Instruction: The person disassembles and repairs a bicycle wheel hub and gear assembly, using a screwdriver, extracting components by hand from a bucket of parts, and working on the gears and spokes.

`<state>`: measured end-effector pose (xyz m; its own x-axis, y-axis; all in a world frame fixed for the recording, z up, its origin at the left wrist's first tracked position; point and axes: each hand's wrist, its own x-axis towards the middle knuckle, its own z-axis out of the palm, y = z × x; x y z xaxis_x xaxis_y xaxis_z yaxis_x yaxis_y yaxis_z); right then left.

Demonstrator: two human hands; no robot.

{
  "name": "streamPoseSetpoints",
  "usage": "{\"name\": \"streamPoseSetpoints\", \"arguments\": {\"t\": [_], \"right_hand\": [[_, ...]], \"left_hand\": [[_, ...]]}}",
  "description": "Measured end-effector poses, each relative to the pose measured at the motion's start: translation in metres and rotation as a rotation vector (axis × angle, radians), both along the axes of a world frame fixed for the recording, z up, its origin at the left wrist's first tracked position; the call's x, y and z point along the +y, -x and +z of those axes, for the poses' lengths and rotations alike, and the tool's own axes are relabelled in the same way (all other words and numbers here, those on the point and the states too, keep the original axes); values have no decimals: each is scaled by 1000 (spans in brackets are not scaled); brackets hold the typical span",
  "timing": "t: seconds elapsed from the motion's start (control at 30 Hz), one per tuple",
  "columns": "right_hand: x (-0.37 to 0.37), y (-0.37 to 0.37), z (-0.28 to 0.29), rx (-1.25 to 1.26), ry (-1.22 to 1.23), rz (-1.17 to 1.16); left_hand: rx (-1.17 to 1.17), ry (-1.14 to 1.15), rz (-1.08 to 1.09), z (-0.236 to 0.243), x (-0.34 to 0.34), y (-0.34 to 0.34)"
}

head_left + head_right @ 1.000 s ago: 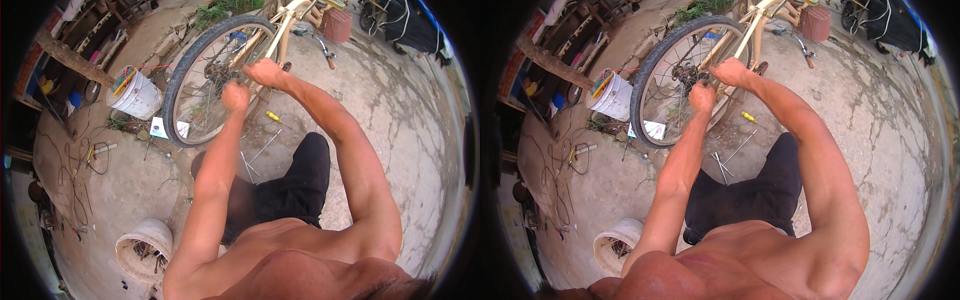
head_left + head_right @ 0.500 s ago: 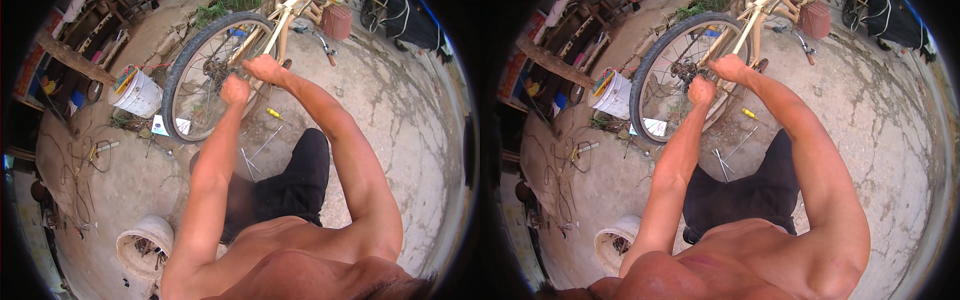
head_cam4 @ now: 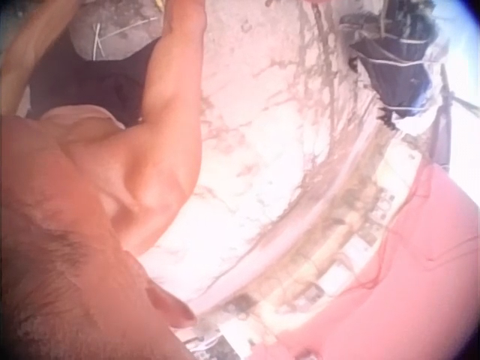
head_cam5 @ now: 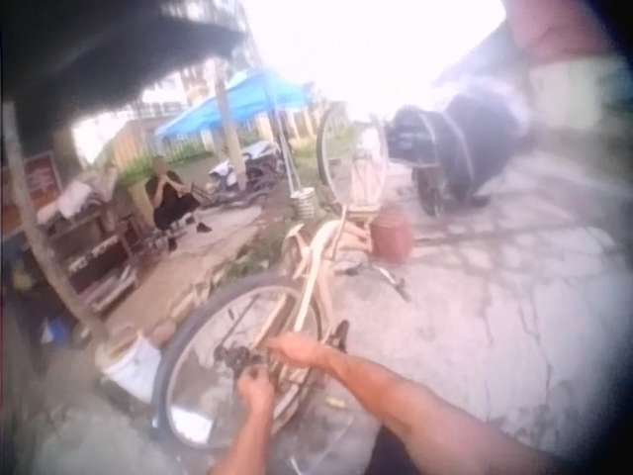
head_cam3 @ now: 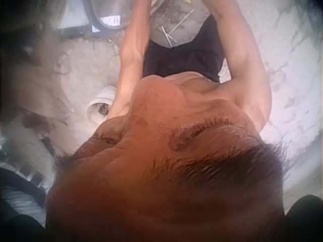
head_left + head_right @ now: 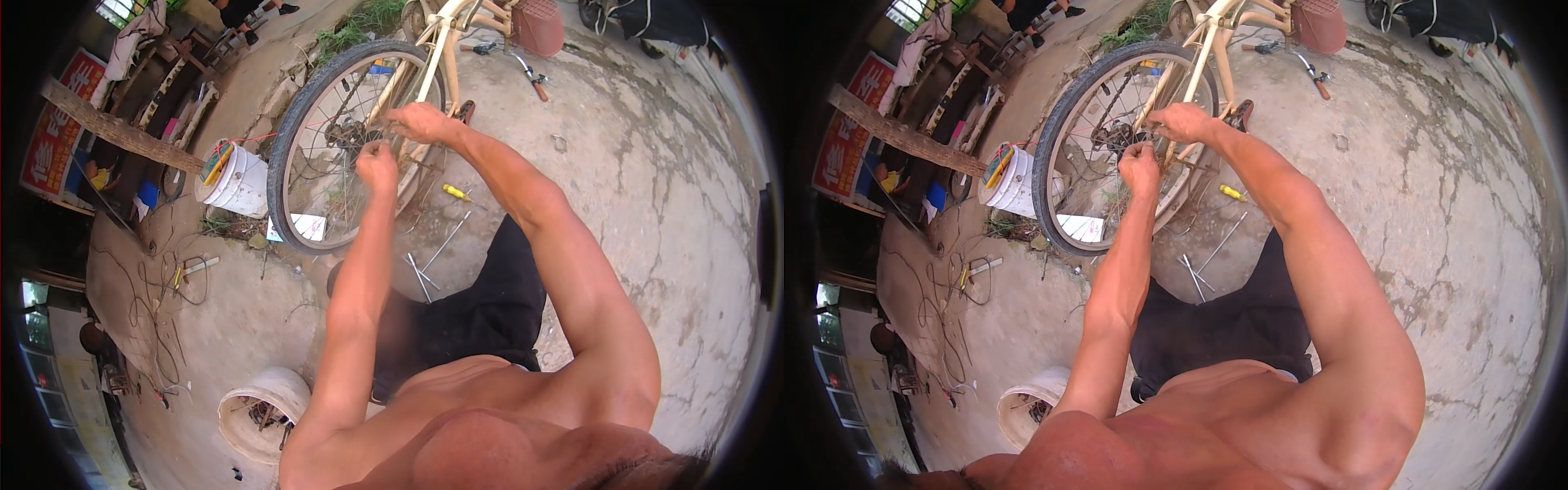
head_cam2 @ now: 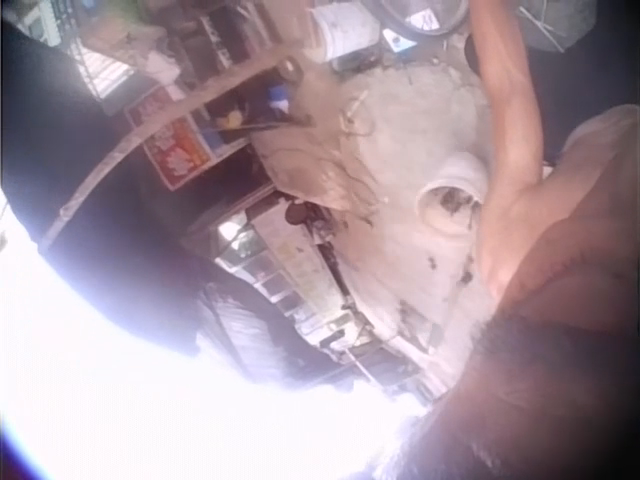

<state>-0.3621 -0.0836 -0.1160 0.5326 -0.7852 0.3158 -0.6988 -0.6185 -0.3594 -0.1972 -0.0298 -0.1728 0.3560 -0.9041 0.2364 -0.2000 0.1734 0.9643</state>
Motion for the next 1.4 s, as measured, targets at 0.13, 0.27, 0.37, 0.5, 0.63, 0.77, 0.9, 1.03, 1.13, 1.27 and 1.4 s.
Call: {"name": "streamPoseSetpoints", "arguments": {"t": [0.13,0.27,0.37,0.5,0.63,0.77,0.9,1.03,1.13,1.27,1.4], "right_hand": [[7,19,-20,-60,-37,-1],[8,10,-21,-134,-80,-32],[4,11,-24,-210,-117,-14],[6,4,-20,-256,-125,23],[6,9,-27,-253,-115,-4],[10,10,-27,-281,-159,-7],[18,7,-26,-286,-204,-32],[43,-3,-54,-831,-283,-171],[73,1,-122,-1112,-693,-484],[140,9,-269,-1199,-1230,-738],[170,-14,-331,-1374,-1503,-721]], "left_hand": [[-397,-137,-25,17,25,7],[-470,-71,-51,27,16,4],[221,-335,-293,28,7,4],[274,-343,-243,17,4,-4],[267,-344,-208,31,8,10],[314,-410,-169,37,1,7],[369,-450,-216,25,-4,0],[519,-490,-328,8,-4,-15],[455,-503,-375,4,8,-27],[405,-491,-511,-26,44,-43],[316,-728,-462,-119,100,-78]]}}
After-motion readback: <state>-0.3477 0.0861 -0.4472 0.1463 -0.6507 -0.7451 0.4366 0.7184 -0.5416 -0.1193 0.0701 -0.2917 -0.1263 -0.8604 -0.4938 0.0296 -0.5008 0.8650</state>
